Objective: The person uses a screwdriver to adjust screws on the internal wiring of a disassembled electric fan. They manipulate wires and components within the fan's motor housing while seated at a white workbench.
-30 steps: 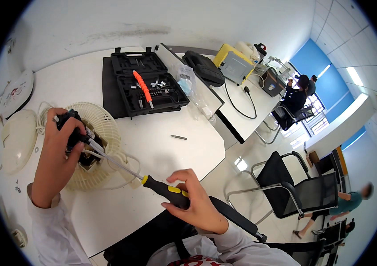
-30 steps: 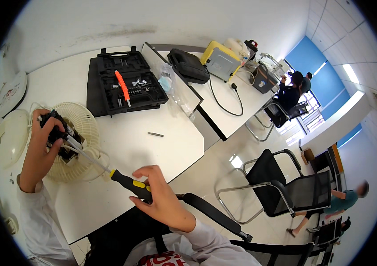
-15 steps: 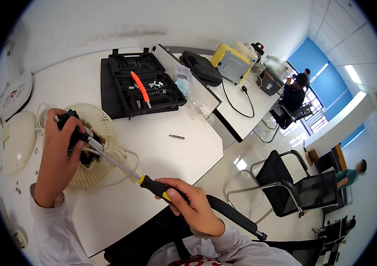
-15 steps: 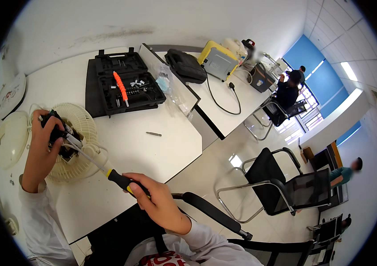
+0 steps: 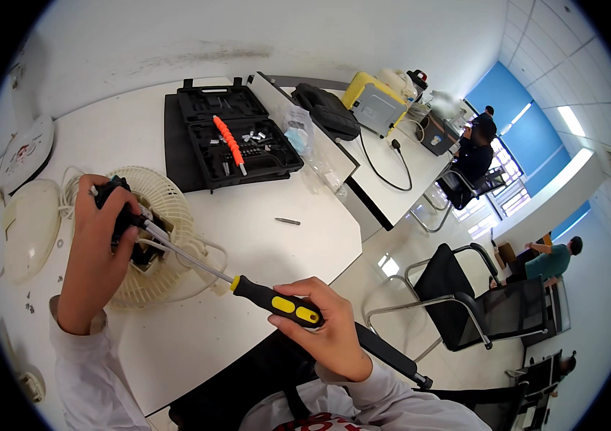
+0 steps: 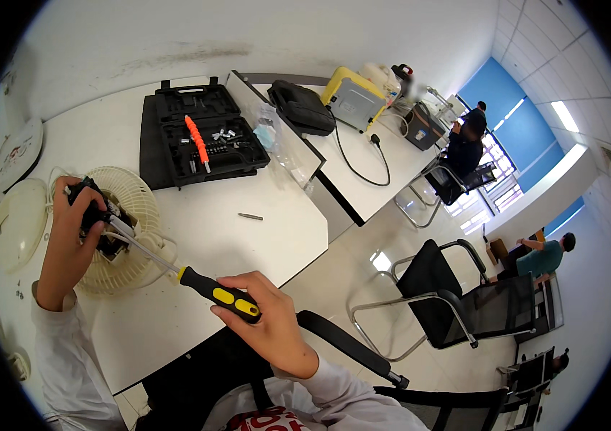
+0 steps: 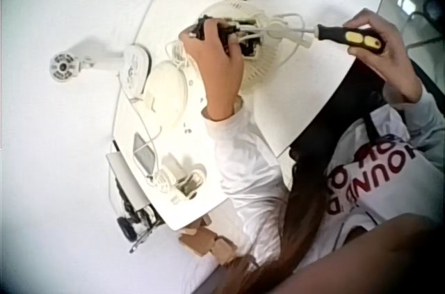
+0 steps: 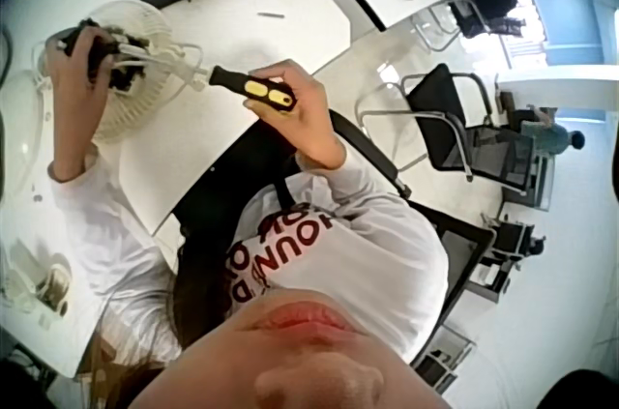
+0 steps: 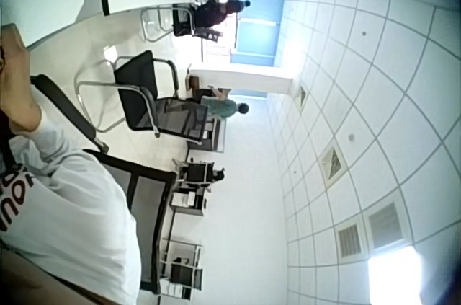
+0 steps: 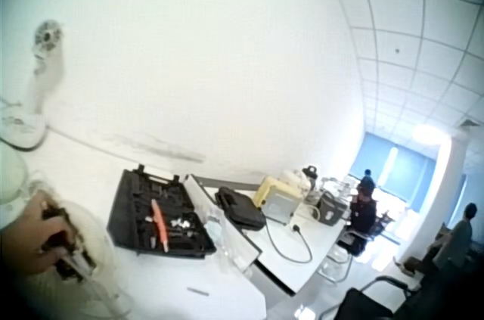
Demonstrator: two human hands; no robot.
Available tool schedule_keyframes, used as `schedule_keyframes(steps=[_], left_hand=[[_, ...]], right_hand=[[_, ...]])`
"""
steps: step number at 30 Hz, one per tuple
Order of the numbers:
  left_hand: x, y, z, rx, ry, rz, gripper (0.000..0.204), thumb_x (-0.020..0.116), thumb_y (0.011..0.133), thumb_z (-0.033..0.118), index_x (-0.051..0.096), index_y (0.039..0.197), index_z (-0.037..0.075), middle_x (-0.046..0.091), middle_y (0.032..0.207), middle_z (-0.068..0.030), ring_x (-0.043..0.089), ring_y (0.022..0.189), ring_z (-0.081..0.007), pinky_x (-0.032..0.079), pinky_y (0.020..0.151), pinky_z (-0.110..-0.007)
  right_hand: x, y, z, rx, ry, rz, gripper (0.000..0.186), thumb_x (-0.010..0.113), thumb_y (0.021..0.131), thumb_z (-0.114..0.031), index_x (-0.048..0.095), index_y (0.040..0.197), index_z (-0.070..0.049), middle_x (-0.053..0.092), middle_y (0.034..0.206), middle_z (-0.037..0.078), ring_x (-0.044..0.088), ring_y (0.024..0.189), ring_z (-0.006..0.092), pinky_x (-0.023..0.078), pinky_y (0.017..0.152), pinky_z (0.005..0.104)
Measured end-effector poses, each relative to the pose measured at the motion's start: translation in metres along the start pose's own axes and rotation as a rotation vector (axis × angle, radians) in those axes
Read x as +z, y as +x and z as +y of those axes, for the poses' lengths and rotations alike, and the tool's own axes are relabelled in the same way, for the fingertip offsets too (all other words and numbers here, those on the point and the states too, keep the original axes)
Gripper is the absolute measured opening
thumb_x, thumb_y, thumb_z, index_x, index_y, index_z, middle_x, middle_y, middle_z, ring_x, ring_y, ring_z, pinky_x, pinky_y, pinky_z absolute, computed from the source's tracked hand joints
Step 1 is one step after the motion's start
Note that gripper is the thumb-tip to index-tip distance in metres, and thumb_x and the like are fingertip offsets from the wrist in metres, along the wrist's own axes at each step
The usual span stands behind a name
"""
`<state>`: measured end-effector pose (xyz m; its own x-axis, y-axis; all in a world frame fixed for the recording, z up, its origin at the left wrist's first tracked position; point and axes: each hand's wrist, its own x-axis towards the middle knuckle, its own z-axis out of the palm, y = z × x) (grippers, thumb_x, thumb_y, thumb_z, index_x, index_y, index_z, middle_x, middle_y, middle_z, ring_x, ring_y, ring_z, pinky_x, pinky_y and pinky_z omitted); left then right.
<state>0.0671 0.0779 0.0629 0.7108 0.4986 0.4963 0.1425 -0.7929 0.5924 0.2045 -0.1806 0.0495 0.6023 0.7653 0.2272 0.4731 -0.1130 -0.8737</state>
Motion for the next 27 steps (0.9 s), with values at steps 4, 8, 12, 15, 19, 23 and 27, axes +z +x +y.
schedule_keyframes(steps=[4,8,12,15,19,23,27], left_hand=[[0.004,0.002,0.002,0.036,0.041,0.015,0.034,0.054,0.072,-0.015,0.047,0.098,0.005,0.036,0.111,-0.016,0.044,0.1,-0.0308,0.04,0.088,-0.035],[0.005,0.0,-0.002,0.052,0.019,0.034,0.033,0.053,0.071,-0.017,0.047,0.096,0.004,0.037,0.112,-0.017,0.046,0.099,-0.0338,0.04,0.089,-0.036],[0.011,-0.001,-0.013,0.071,0.086,0.042,0.032,0.051,0.075,-0.015,0.046,0.099,0.005,0.035,0.115,-0.0157,0.044,0.1,-0.0322,0.039,0.09,-0.035],[0.008,-0.002,-0.019,0.103,0.135,0.049,0.03,0.05,0.077,-0.013,0.045,0.1,0.005,0.035,0.116,-0.0151,0.044,0.1,-0.0311,0.04,0.09,-0.034],[0.007,-0.002,-0.021,0.089,0.13,0.02,0.028,0.05,0.079,-0.011,0.045,0.102,0.005,0.035,0.116,-0.0148,0.044,0.099,-0.0294,0.04,0.089,-0.034],[0.008,-0.003,-0.02,0.077,0.107,0.022,0.029,0.051,0.079,-0.011,0.046,0.103,0.005,0.035,0.117,-0.0145,0.046,0.098,-0.0283,0.041,0.088,-0.034],[0.004,-0.003,-0.02,0.102,0.152,0.038,0.03,0.051,0.079,-0.012,0.046,0.103,0.005,0.036,0.118,-0.0143,0.047,0.097,-0.0281,0.042,0.087,-0.034]], right_hand=[[-0.006,-0.001,-0.001,0.04,0.004,-0.02,0.032,0.072,0.083,-0.009,0.062,0.113,-0.004,0.065,0.098,0.011,0.066,0.086,0.0204,0.051,0.07,0.0281],[-0.006,0.006,0.002,-0.046,-0.02,0.002,0.031,0.067,0.087,-0.01,0.061,0.117,-0.001,0.064,0.091,0.007,0.057,0.063,0.0083,0.045,0.06,0.021],[-0.004,0.008,-0.01,0.123,0.078,-0.066,0.026,0.061,0.093,-0.015,0.061,0.115,-0.002,0.063,0.08,0.006,0.055,0.059,0.0089,0.045,0.059,0.0229],[-0.005,0.01,0.0,0.029,0.119,-0.095,0.035,0.061,0.092,-0.014,0.053,0.125,-0.004,0.063,0.091,0.008,0.058,0.074,0.0141,0.047,0.07,0.0259],[-0.006,0.009,-0.001,-0.08,-0.023,-0.076,0.055,0.071,0.08,-0.008,0.043,0.127,-0.007,0.051,0.108,0.007,0.055,0.095,0.0182,0.046,0.078,0.0305],[-0.013,0.006,-0.004,-0.108,-0.042,-0.154,0.053,0.071,0.077,-0.003,0.044,0.122,-0.007,0.049,0.108,0.006,0.056,0.094,0.0194,0.047,0.078,0.0307],[-0.011,0.009,-0.002,-0.297,-0.132,-0.111,0.04,0.071,0.079,-0.005,0.052,0.115,-0.005,0.054,0.106,0.008,0.06,0.088,0.0215,0.049,0.078,0.0294]])
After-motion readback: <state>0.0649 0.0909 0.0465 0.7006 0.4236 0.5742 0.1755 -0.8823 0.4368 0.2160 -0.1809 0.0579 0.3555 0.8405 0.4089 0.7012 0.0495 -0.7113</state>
